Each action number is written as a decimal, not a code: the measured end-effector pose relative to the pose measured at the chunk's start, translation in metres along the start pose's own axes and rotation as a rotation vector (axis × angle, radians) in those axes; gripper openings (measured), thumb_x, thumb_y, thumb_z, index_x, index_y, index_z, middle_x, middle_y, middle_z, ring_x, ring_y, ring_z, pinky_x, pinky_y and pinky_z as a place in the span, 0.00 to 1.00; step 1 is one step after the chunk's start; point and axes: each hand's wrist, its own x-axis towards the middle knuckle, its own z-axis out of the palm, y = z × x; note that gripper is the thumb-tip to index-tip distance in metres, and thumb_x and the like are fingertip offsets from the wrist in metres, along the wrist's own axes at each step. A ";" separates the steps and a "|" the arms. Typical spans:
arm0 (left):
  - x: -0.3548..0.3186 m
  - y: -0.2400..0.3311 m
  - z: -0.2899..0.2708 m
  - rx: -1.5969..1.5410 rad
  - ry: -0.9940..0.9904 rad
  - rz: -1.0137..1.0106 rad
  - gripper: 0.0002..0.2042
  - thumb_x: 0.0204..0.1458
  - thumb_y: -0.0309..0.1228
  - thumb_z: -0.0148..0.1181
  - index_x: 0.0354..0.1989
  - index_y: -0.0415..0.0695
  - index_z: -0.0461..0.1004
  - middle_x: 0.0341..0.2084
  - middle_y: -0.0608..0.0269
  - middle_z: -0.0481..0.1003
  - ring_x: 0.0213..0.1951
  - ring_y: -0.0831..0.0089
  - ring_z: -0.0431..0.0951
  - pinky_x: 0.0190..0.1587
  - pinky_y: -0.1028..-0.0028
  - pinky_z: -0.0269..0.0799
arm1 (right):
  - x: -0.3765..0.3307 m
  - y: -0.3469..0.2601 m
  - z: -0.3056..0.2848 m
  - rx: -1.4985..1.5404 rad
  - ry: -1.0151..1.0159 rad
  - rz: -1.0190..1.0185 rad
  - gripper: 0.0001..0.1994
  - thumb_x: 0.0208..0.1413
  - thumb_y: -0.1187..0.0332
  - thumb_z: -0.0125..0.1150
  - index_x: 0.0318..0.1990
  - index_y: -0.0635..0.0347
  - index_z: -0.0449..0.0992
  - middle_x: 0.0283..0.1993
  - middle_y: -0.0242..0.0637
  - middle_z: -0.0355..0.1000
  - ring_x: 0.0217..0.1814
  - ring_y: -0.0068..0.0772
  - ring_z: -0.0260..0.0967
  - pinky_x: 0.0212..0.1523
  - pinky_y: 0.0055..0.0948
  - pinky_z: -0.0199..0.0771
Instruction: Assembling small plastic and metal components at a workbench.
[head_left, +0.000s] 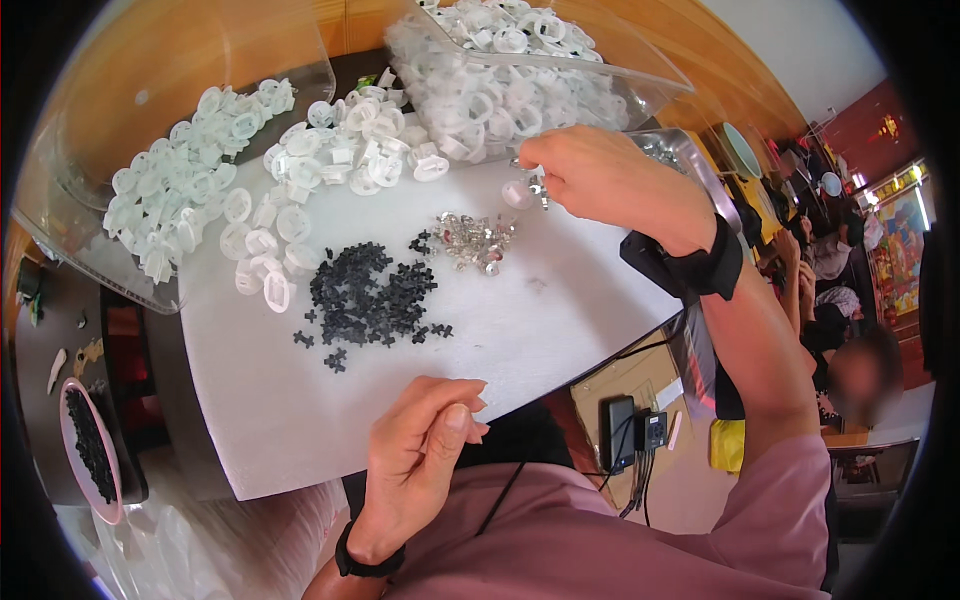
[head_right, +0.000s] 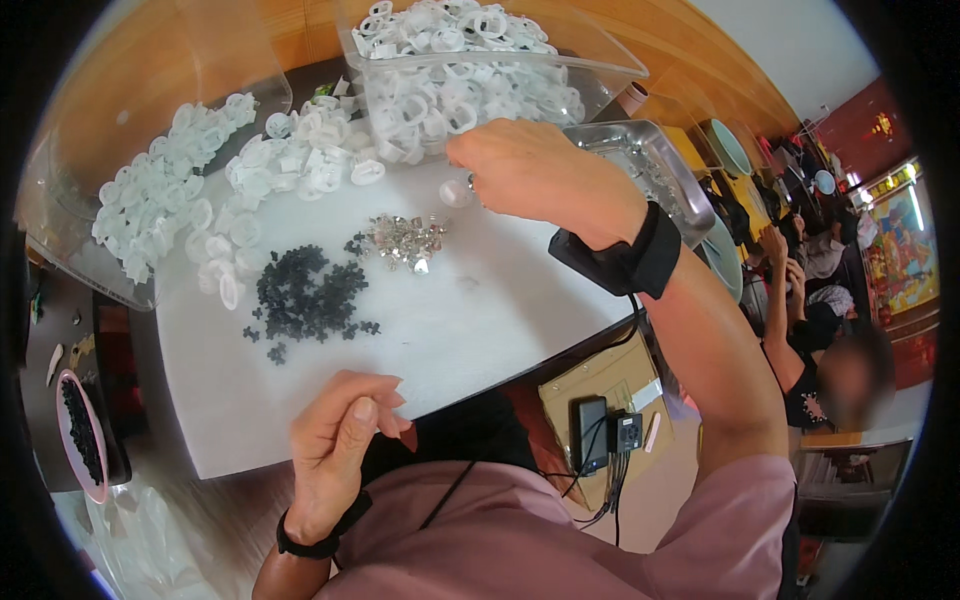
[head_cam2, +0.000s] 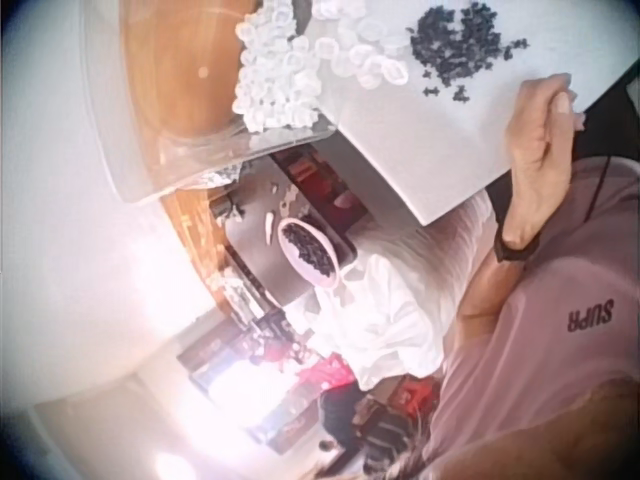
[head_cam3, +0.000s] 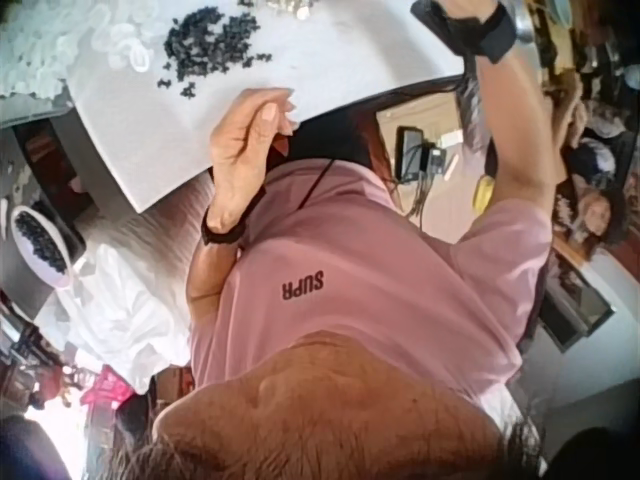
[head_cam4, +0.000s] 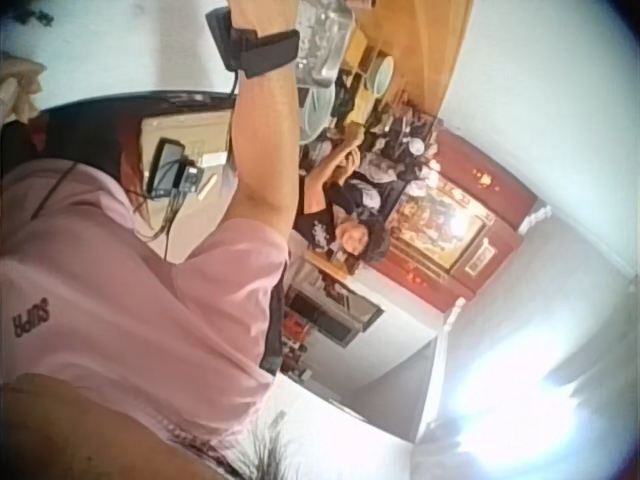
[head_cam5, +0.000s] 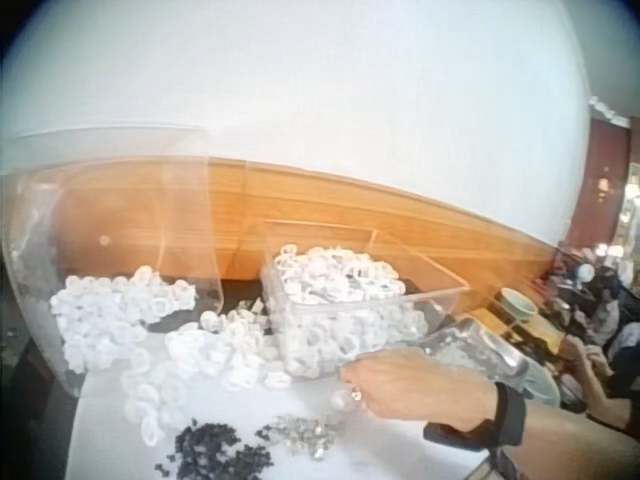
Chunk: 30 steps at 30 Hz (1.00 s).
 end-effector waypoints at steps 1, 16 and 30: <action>0.000 -0.001 0.000 -0.001 0.007 0.003 0.14 0.64 0.32 0.46 0.45 0.33 0.73 0.34 0.59 0.69 0.31 0.76 0.72 0.36 0.71 0.76 | 0.000 0.003 0.003 -0.078 -0.010 0.019 0.09 0.50 0.74 0.50 0.38 0.63 0.73 0.33 0.46 0.72 0.37 0.49 0.69 0.36 0.43 0.66; -0.001 0.001 0.005 0.096 0.058 0.017 0.12 0.63 0.31 0.46 0.44 0.34 0.73 0.33 0.61 0.71 0.29 0.79 0.72 0.35 0.76 0.74 | 0.004 -0.008 0.022 -0.029 0.151 0.017 0.12 0.56 0.63 0.53 0.31 0.65 0.74 0.31 0.48 0.73 0.38 0.53 0.71 0.37 0.47 0.70; -0.002 -0.002 0.010 0.063 0.094 0.021 0.13 0.64 0.32 0.47 0.46 0.35 0.73 0.33 0.62 0.71 0.28 0.80 0.72 0.28 0.81 0.71 | 0.012 -0.012 0.042 0.015 0.263 -0.012 0.11 0.51 0.65 0.55 0.28 0.65 0.76 0.30 0.48 0.74 0.36 0.52 0.73 0.36 0.46 0.71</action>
